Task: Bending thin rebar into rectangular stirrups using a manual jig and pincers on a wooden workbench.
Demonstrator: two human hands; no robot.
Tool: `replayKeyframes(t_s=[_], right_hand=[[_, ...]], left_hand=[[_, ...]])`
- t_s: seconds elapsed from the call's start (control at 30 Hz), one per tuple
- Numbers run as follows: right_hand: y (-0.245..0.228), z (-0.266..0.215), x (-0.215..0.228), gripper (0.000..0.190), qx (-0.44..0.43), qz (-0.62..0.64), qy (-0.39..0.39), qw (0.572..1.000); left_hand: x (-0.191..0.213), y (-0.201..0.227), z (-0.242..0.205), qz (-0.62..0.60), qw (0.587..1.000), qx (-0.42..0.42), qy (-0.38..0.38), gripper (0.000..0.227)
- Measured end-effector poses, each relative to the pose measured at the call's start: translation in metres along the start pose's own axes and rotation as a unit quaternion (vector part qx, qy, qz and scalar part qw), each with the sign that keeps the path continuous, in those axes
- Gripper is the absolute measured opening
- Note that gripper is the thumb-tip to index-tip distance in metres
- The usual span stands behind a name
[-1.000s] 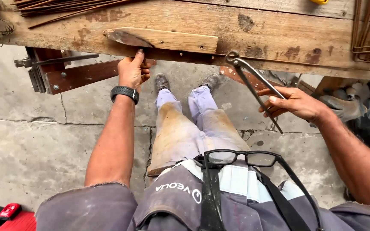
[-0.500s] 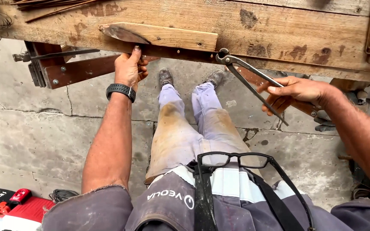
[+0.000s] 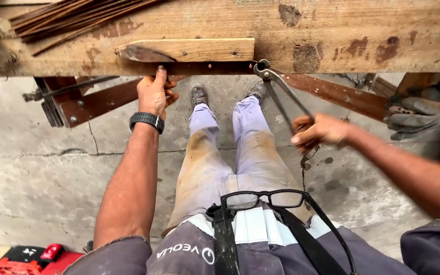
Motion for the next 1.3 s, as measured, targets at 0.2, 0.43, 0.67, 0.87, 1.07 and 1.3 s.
replayKeyframes(t_s=[0.2, 0.43, 0.67, 0.87, 1.07, 1.3], right_hand=[[0.003, 0.043, -0.121, 0.032, 0.109, 0.250, 0.053, 0.961], [-0.001, 0.117, -0.179, 0.027, 0.239, 0.430, 0.105, 0.864], [-0.030, 0.119, -0.195, 0.024, 0.287, 0.472, 0.139, 0.822], [-0.042, 0.130, -0.204, 0.023, 0.305, 0.511, 0.145, 0.790], [-0.044, 0.139, -0.208, 0.025, 0.311, 0.523, 0.144, 0.780], [-0.047, 0.133, -0.208, 0.025, 0.321, 0.528, 0.142, 0.774]], left_hand=[[-0.006, 0.015, -0.016, 0.025, 0.999, 0.007, -0.022, 0.035], [-0.006, 0.007, -0.003, 0.039, 0.998, 0.003, -0.040, 0.037], [-0.007, 0.002, 0.005, 0.033, 0.998, -0.004, -0.049, 0.038], [-0.009, 0.010, -0.002, 0.043, 0.997, -0.004, -0.056, 0.039], [-0.009, 0.014, -0.012, 0.046, 0.997, -0.006, -0.068, 0.044], [-0.011, 0.008, -0.005, 0.043, 0.996, -0.010, -0.077, 0.046]])
Point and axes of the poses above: each hand's wrist, its own z-axis towards the middle knuckle, its own x-axis out of the back of the hand, y = z × x, the point moved 10 cm from there along z, towards the middle knuckle, and after that the axes turned 3 degrees about y, right-handed, at the moved point
